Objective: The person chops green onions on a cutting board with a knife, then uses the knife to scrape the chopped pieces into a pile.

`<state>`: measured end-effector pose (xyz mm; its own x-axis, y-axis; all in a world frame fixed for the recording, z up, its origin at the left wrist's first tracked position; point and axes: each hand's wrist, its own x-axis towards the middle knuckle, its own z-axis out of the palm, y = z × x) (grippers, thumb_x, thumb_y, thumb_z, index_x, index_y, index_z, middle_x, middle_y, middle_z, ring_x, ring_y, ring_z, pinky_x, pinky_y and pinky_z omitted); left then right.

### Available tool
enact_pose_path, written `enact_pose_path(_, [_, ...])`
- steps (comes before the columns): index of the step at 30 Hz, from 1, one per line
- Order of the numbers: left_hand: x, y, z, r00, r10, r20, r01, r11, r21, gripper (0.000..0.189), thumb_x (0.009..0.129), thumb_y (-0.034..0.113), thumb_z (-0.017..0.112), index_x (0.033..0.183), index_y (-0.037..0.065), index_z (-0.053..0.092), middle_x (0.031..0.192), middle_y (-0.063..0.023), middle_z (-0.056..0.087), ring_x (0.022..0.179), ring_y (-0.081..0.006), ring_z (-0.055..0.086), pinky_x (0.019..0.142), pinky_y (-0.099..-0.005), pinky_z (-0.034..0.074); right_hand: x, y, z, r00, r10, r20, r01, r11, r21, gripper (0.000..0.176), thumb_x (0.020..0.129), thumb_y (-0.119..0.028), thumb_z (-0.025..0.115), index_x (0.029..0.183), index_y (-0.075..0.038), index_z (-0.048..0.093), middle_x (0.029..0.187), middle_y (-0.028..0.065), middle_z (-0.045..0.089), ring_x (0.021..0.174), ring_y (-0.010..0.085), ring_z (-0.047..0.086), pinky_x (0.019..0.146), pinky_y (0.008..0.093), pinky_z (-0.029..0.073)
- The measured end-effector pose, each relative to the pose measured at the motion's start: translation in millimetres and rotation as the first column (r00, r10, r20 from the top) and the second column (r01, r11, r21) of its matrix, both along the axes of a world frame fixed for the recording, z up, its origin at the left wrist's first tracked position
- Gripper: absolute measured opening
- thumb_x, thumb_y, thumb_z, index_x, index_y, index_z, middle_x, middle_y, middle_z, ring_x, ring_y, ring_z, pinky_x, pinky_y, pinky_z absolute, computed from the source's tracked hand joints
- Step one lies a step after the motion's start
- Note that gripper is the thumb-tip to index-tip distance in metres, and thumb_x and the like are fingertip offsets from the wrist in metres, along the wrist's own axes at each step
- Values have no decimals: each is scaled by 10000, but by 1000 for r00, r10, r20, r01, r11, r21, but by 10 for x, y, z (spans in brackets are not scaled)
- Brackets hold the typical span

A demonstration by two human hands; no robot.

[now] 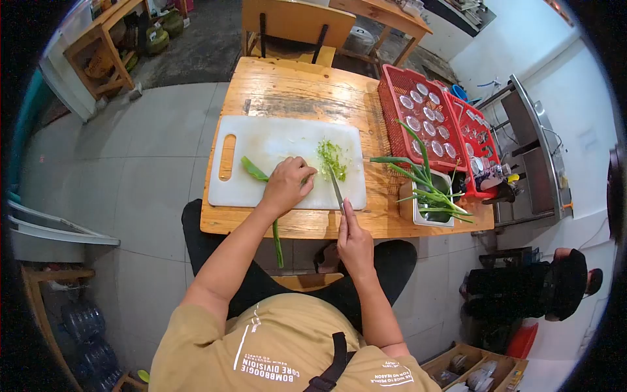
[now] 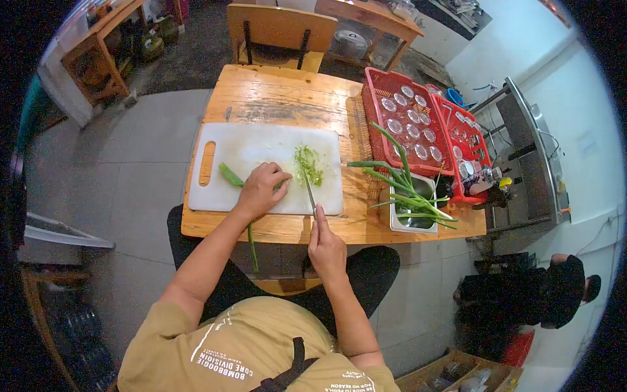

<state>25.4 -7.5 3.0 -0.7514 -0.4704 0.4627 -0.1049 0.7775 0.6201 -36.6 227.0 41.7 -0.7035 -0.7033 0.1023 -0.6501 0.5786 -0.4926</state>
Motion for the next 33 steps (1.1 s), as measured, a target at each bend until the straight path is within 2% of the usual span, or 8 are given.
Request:
enact_pose_path(4, [-2, -3, 32, 1000, 0, 18, 0, 1000, 10, 138, 919, 135, 756, 1040, 78, 793, 990, -87, 655, 1004, -304, 643, 922, -444, 548, -86, 22, -15, 999, 39, 33, -37, 997, -65, 512, 1112, -222, 589, 1620, -249, 529, 734, 241, 680, 668, 440, 697, 635, 533, 542])
enact_pose_path(11, [-3, -13, 23, 1000, -17, 22, 17, 1000, 25, 164, 912, 118, 758, 1065, 68, 790, 1008, -94, 651, 1016, -312, 638, 922, -447, 543, -191, 0, 30, 998, 23, 56, -27, 997, 73, 534, 1118, -209, 577, 1644, -244, 495, 758, 236, 691, 675, 435, 700, 636, 531, 534])
enact_pose_path(13, [11, -5, 54, 999, -12, 37, 12, 1000, 26, 162, 912, 117, 758, 1064, 70, 790, 1003, -95, 648, 1012, -311, 637, 918, -446, 541, -155, 29, 61, 997, 34, 70, -28, 996, -85, 544, 1110, -182, 586, 1645, -227, 494, 759, 239, 690, 671, 436, 699, 636, 525, 538])
enact_pose_path(17, [-5, -3, 71, 999, -17, 27, 16, 1000, 21, 155, 911, 114, 760, 1058, 78, 793, 990, -97, 641, 997, -309, 638, 901, -446, 538, -163, 31, 7, 998, 24, 50, -27, 998, 50, 556, 1101, -158, 599, 1645, -215, 494, 762, 240, 690, 670, 430, 702, 632, 516, 540])
enact_pose_path(23, [-22, -12, 37, 1000, -16, 8, 16, 1000, 8, 154, 905, 105, 760, 1053, 84, 797, 985, -95, 646, 982, -310, 642, 887, -443, 539, -92, 9, 140, 993, 69, 94, -63, 996, -67, 575, 1097, -168, 607, 1655, -220, 479, 784, 234, 703, 686, 412, 714, 644, 518, 552])
enact_pose_path(25, [-24, -7, 42, 1000, -16, 13, 16, 1000, 3, 156, 903, 103, 759, 1054, 86, 798, 983, -95, 648, 981, -310, 642, 885, -440, 539, -87, -12, 30, 996, 93, 13, -93, 993, 73, 569, 1101, -177, 603, 1655, -211, 478, 835, 231, 731, 699, 403, 725, 652, 511, 565])
enact_pose_path(28, [-31, -6, 50, 1000, -12, 14, 12, 1000, -4, 148, 905, 106, 757, 1045, 83, 801, 981, -86, 646, 978, -300, 639, 893, -434, 536, -93, -40, 54, 994, 93, 58, -89, 994, -61, 561, 1104, -179, 598, 1653, -198, 481, 865, 230, 747, 715, 398, 732, 656, 503, 575])
enact_pose_path(33, [-18, 9, 54, 999, -18, 31, 18, 1000, 3, 154, 900, 110, 757, 1044, 80, 804, 981, -78, 644, 984, -291, 636, 907, -429, 535, -91, -32, 46, 994, 108, 21, -107, 994, -15, 567, 1103, -184, 602, 1656, -192, 475, 837, 224, 743, 698, 402, 726, 650, 502, 578])
